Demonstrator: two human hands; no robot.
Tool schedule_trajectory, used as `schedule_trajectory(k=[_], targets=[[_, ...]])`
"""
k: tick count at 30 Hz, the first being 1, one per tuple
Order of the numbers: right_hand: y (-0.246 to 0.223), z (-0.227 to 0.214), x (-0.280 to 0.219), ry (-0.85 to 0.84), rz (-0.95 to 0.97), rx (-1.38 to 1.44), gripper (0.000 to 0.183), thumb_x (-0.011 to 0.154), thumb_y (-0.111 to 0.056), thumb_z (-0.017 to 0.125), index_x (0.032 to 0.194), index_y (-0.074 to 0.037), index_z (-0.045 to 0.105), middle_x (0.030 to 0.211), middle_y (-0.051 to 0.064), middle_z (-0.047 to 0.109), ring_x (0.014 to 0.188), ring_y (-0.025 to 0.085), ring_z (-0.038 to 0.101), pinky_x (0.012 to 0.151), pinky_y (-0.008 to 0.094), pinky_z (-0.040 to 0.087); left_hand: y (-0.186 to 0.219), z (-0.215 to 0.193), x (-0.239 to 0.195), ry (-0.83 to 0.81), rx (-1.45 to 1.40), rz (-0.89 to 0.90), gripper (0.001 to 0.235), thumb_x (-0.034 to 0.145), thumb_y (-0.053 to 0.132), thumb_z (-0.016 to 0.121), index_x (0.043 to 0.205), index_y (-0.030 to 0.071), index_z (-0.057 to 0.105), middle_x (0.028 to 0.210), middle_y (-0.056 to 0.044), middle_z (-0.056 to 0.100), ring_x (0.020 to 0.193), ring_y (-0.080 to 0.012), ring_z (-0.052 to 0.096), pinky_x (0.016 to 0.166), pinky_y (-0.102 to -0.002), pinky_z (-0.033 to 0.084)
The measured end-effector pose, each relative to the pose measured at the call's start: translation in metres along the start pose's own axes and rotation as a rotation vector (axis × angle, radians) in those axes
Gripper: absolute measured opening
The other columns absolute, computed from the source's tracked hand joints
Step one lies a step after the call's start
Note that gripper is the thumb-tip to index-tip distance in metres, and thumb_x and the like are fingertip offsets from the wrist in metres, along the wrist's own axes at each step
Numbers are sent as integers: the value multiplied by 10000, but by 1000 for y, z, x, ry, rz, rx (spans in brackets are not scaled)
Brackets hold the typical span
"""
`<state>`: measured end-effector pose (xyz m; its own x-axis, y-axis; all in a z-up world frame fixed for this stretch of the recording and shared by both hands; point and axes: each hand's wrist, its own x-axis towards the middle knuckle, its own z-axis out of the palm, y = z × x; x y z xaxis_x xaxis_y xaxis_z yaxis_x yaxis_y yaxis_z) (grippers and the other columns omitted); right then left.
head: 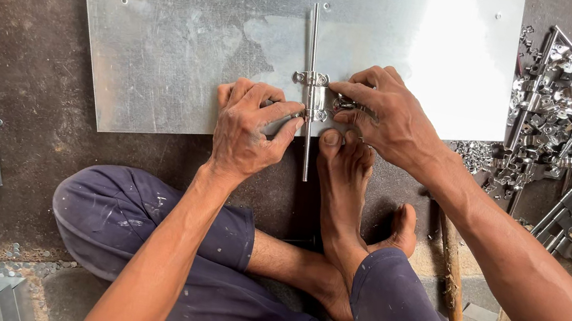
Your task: The person assembles metal components by positioning a latch mechanism on a large metal plate, hammering rivets or pins into place, and then attaching the completed panel to a larger metal box structure.
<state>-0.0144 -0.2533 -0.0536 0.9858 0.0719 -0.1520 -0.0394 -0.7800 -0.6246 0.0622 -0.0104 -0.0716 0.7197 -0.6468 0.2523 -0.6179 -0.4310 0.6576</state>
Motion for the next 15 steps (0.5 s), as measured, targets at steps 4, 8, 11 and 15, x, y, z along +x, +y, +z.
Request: schedule_trajectory(k=[4,8,11,15], targets=[[-5,1,-1,50,-48,43,374,884,-177,755,1257,-147,730,1165,96,673,1120,252,588,980,371,534,3,-2,25,17,-140,-192,222,837,193,781,1043,116,748,852,-14,740,778,-177,691,772,-388,489],[-2,1,2,7,25,33,387,881,-197,766,1262,-148,722,1151,96,675,1033,238,598,927,353,557,3,17,62,-40,-192,-344,327,795,203,809,1015,30,641,695,-63,731,621,-197,732,651,-366,588],[-1,2,3,28,-6,2,380,874,-204,776,1247,-147,732,1143,97,679,1038,243,604,931,365,556,-7,28,87,-150,-161,-471,348,766,140,797,1030,31,599,656,-67,711,566,-194,719,558,-340,588],[-3,1,1,30,11,38,370,886,-201,770,1250,-153,726,1179,103,677,1066,249,610,947,361,570,-32,37,120,-43,-145,-332,389,741,119,873,996,27,594,668,-54,704,579,-161,715,546,-312,564]])
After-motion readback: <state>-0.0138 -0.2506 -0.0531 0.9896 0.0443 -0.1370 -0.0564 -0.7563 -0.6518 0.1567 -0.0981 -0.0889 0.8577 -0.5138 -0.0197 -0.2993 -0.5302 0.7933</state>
